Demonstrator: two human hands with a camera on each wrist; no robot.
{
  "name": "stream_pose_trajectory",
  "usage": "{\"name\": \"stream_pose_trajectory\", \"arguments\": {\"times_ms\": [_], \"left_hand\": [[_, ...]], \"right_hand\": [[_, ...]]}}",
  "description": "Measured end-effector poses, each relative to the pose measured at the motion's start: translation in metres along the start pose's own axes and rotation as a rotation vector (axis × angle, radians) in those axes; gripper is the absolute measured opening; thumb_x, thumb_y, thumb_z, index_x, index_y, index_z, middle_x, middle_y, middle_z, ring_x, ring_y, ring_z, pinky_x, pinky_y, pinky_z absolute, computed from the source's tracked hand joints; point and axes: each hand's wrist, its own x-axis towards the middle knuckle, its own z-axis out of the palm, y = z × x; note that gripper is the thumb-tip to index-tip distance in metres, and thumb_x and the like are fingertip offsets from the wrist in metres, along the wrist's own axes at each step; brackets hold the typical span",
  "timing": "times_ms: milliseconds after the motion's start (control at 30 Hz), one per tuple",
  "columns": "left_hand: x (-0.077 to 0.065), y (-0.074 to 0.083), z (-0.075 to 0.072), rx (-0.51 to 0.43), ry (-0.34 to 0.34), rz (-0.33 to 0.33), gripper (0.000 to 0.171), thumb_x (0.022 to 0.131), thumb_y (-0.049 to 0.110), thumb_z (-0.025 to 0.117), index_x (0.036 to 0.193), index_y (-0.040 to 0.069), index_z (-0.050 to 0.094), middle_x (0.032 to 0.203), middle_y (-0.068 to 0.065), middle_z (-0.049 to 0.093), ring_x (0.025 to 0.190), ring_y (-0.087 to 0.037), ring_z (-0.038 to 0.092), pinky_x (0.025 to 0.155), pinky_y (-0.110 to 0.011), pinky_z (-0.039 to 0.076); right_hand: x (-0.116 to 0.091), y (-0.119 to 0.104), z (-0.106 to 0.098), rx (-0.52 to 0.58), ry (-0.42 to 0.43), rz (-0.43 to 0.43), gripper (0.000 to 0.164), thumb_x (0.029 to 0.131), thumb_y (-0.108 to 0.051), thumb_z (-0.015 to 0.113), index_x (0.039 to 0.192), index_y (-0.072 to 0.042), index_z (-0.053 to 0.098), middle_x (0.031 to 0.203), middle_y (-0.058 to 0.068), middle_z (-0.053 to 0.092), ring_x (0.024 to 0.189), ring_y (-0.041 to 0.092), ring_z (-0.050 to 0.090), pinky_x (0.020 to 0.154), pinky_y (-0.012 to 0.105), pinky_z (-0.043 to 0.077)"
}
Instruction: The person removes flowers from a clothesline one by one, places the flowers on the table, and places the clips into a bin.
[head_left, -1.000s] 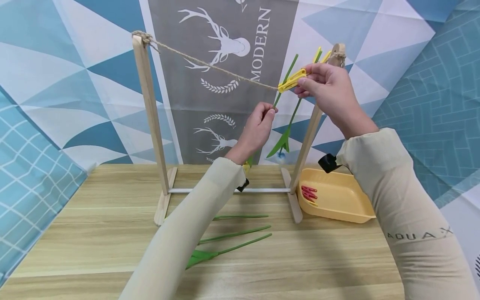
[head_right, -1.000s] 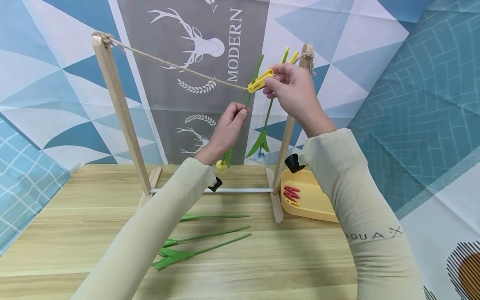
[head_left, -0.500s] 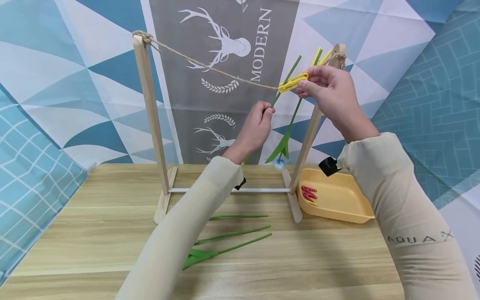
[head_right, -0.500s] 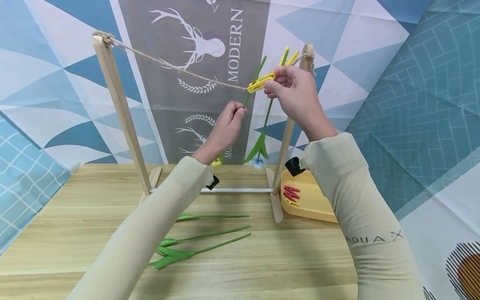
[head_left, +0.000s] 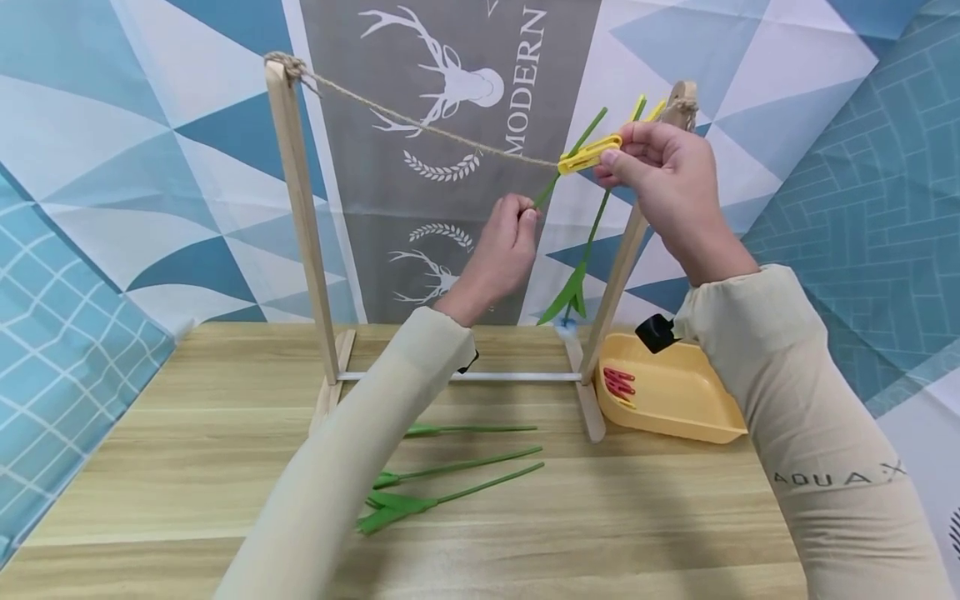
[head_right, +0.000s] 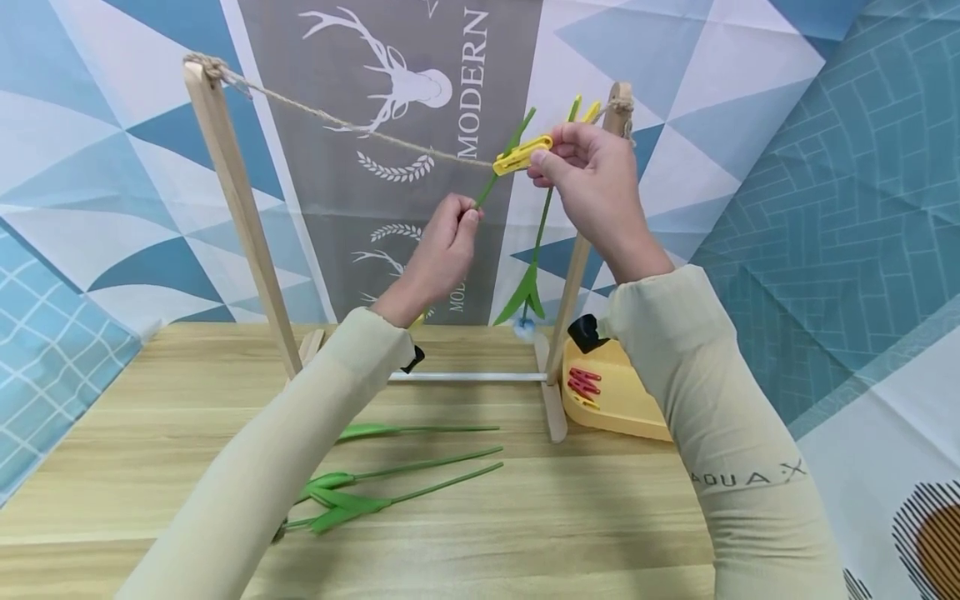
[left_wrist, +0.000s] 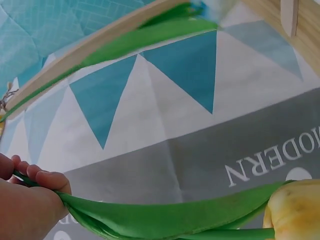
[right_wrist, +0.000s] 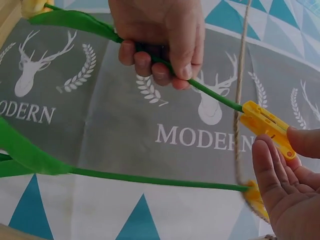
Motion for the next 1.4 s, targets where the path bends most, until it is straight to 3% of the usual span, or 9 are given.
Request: {"name": "stream_pose_trajectory", "arguments": {"times_ms": [333, 467, 700, 1000, 1167, 1400], "left_hand": [[-0.006, -0.001, -0.013, 0.058, 0.019, 0.082, 0.02, 0.101, 0.01, 0.031, 0.105, -0.003, 0.046, 0.103, -0.016, 0.046, 0.093, -0.025, 0.042, 0.085, -0.032, 0.036], [-0.01, -0.003, -0.017, 0.077, 0.017, 0.075, 0.021, 0.101, 0.01, 0.031, 0.105, -0.004, 0.046, 0.101, -0.015, 0.045, 0.093, -0.024, 0.042, 0.085, -0.032, 0.036], [-0.02, -0.009, -0.025, 0.132, 0.002, 0.051, 0.02, 0.1, 0.01, 0.031, 0.104, -0.004, 0.045, 0.1, -0.015, 0.045, 0.093, -0.025, 0.041, 0.086, -0.034, 0.037], [-0.044, -0.019, -0.026, 0.322, -0.074, 0.12, 0.018, 0.098, 0.007, 0.032, 0.097, -0.005, 0.046, 0.091, -0.016, 0.046, 0.091, -0.029, 0.043, 0.087, -0.039, 0.037], [-0.06, -0.03, -0.022, 0.425, -0.116, 0.13, 0.017, 0.097, 0.007, 0.034, 0.098, -0.004, 0.047, 0.088, -0.017, 0.048, 0.086, -0.032, 0.046, 0.082, -0.042, 0.038], [-0.078, -0.035, -0.017, 0.473, -0.201, 0.097, 0.019, 0.097, 0.007, 0.033, 0.1, -0.004, 0.048, 0.09, -0.016, 0.048, 0.086, -0.03, 0.046, 0.081, -0.041, 0.04]], "right_hand": [[-0.003, -0.003, -0.001, 0.181, -0.002, -0.045, 0.016, 0.084, -0.005, 0.066, 0.099, -0.001, 0.062, 0.087, 0.004, 0.066, 0.074, 0.013, 0.067, 0.072, 0.016, 0.053], [-0.005, -0.004, -0.006, 0.253, -0.001, -0.064, 0.017, 0.082, -0.004, 0.068, 0.097, 0.001, 0.062, 0.087, 0.006, 0.067, 0.073, 0.015, 0.068, 0.073, 0.017, 0.053], [-0.011, 0.001, -0.019, 0.387, -0.003, -0.026, 0.026, 0.077, -0.007, 0.073, 0.099, 0.003, 0.063, 0.09, 0.011, 0.066, 0.073, 0.019, 0.067, 0.077, 0.022, 0.054], [-0.024, 0.029, -0.036, 0.383, 0.0, 0.083, 0.033, 0.076, -0.012, 0.075, 0.103, 0.002, 0.061, 0.092, 0.01, 0.065, 0.079, 0.019, 0.067, 0.077, 0.021, 0.053], [-0.033, 0.051, -0.043, 0.351, -0.014, 0.141, 0.036, 0.078, -0.014, 0.074, 0.107, 0.001, 0.058, 0.095, 0.008, 0.064, 0.081, 0.017, 0.068, 0.077, 0.019, 0.053], [-0.046, 0.08, -0.056, 0.311, -0.025, 0.193, 0.039, 0.08, -0.018, 0.072, 0.11, 0.0, 0.055, 0.095, 0.005, 0.064, 0.081, 0.014, 0.068, 0.076, 0.018, 0.053]]}}
